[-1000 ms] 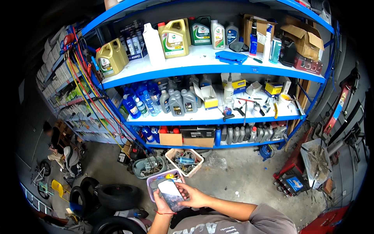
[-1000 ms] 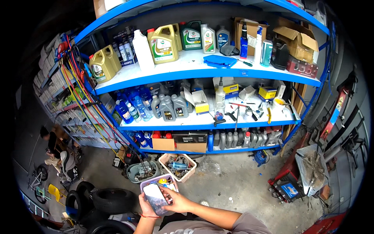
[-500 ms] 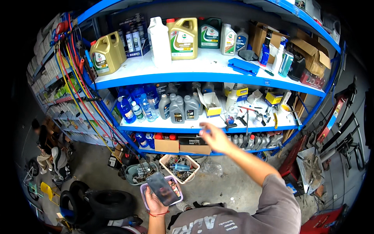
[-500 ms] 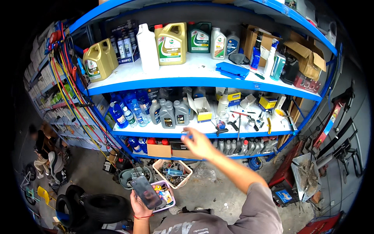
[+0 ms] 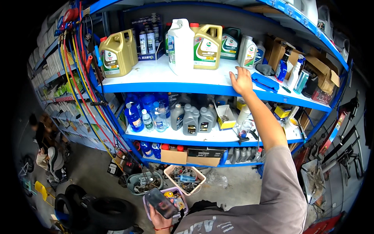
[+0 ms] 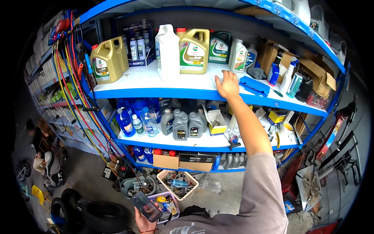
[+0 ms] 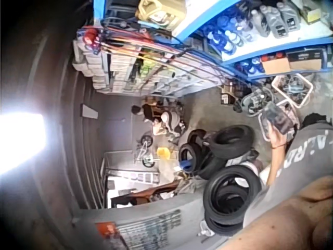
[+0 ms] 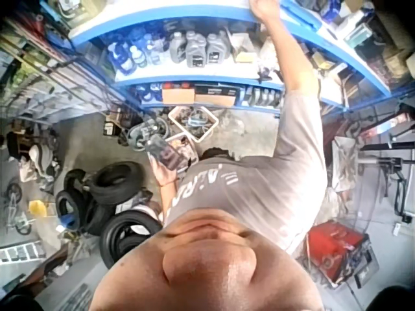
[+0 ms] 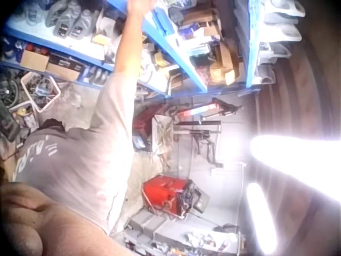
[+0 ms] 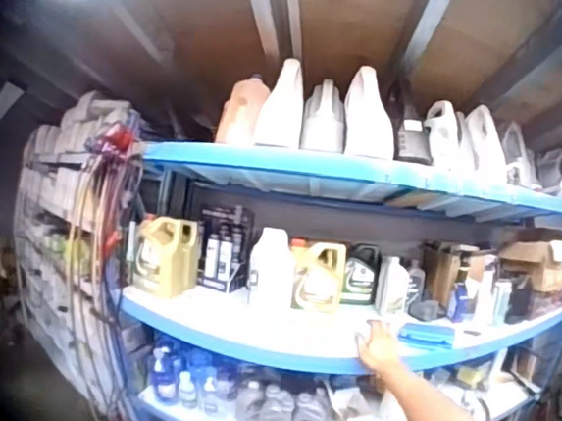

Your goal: The person removes a used oil filter from a car engine, cleans the housing, and installs a new oil filter. They then use a ratchet to tighten a bolt in the engine bay and retrieve a bottle of motor oil from a shelf.

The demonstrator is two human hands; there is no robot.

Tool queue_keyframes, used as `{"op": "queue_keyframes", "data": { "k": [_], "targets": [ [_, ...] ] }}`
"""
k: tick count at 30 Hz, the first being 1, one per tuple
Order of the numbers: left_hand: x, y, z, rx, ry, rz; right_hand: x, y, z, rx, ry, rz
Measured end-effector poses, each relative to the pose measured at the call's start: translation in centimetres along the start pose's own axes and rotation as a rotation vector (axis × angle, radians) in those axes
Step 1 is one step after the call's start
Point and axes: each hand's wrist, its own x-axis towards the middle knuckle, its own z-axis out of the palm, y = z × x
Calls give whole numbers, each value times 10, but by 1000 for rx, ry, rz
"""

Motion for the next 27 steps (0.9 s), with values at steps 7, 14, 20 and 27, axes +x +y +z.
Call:
{"op": "queue_keyframes", "data": {
  "k": [7,14,20,27],
  "targets": [
    [32,18,23,169,-121,73,4,-5,22,-56,-43,195],
    [51,28,93,197,-348,86,23,19,40,-160,-20,-7],
    [41,35,108,163,-450,160,25,60,60,-19,-176,-18],
    [23,41,100,231,-431,231,35,47,62,2,-393,55]
  ]
}}
